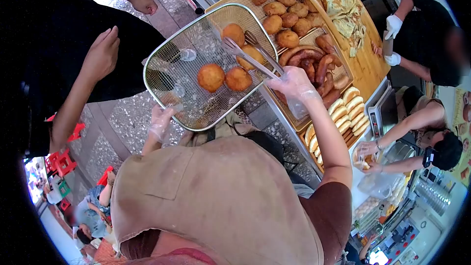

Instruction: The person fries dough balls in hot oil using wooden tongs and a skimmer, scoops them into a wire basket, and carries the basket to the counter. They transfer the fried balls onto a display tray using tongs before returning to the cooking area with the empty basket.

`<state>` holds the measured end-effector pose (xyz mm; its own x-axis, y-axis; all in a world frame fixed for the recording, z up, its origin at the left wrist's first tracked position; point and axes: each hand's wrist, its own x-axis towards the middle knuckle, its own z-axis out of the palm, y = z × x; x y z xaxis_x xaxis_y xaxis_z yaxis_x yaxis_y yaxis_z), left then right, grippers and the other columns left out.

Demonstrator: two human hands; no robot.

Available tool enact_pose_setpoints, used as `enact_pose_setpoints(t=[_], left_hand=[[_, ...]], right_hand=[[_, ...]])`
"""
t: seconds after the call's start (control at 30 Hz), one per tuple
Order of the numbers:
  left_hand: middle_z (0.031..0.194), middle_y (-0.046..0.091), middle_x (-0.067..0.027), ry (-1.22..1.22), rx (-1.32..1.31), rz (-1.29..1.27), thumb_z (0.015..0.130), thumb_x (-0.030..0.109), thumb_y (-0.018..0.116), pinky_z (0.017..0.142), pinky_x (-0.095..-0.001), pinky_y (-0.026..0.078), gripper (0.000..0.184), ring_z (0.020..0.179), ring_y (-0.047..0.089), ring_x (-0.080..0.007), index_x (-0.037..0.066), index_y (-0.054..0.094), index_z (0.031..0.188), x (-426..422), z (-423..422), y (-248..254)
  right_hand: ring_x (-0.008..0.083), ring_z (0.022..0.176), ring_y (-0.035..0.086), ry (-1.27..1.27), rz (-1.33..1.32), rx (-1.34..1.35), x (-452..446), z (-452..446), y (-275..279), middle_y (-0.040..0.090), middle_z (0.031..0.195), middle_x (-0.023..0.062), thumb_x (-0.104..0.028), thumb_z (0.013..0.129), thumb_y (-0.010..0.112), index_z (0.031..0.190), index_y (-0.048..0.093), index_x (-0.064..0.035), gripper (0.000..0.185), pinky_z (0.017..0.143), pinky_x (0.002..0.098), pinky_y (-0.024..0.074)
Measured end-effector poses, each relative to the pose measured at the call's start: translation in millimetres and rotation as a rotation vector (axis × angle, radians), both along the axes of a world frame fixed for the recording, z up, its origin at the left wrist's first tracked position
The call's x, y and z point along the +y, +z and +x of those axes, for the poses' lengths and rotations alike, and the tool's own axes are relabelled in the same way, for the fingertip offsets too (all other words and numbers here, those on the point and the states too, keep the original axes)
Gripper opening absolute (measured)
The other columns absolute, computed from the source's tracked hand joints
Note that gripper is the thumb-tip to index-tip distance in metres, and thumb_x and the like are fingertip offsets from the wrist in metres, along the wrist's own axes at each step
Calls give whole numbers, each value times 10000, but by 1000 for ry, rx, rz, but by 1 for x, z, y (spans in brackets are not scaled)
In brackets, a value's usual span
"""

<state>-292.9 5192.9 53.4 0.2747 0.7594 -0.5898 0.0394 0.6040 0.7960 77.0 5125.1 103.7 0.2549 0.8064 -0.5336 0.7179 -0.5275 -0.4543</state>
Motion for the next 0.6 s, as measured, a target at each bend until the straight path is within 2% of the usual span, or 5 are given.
enact_pose_setpoints(t=[0.13, 0.23, 0.37, 0.43, 0.6], left_hand=[[980, 604, -133, -64, 81, 67, 736, -53, 548, 762, -314, 493, 425, 872, 606, -204, -70, 457, 1151, 4, -1, -4], [964, 612, -127, -78, 59, 83, 734, -40, 557, 763, -309, 491, 425, 858, 607, -200, -71, 464, 1148, 6, -6, -18], [981, 607, -101, -90, 59, 1, 729, 68, 661, 805, -309, 458, 461, 885, 583, -178, -28, 478, 1140, 10, 1, -7], [984, 606, -103, -86, 188, -52, 740, 74, 653, 797, -311, 460, 479, 873, 586, -185, -14, 459, 1169, 9, 8, 8], [939, 624, -117, -17, 152, 16, 735, 10, 607, 746, -282, 486, 391, 811, 607, -168, -72, 503, 1103, 8, 21, 18]], right_hand=[[208, 646, 610, -98, 119, 104, 1, -5, -30, 626, 693, 145, -363, 653, 736, 852, 629, 42, 463, 644, 321, 479], [191, 601, 606, -113, 31, 137, 4, -6, -34, 613, 640, 138, -411, 633, 727, 776, 611, 64, 510, 605, 315, 480], [172, 529, 566, -421, -105, 618, -3, -3, -56, 605, 620, 98, -417, 627, 736, 795, 622, 36, 497, 546, 296, 469], [174, 554, 583, -404, -94, 641, -3, -5, -58, 613, 636, 96, -452, 624, 726, 800, 625, 32, 526, 566, 308, 476], [297, 682, 632, -77, 152, 12, 1, -17, -58, 619, 692, 199, -414, 629, 716, 814, 603, 66, 527, 663, 381, 487]])
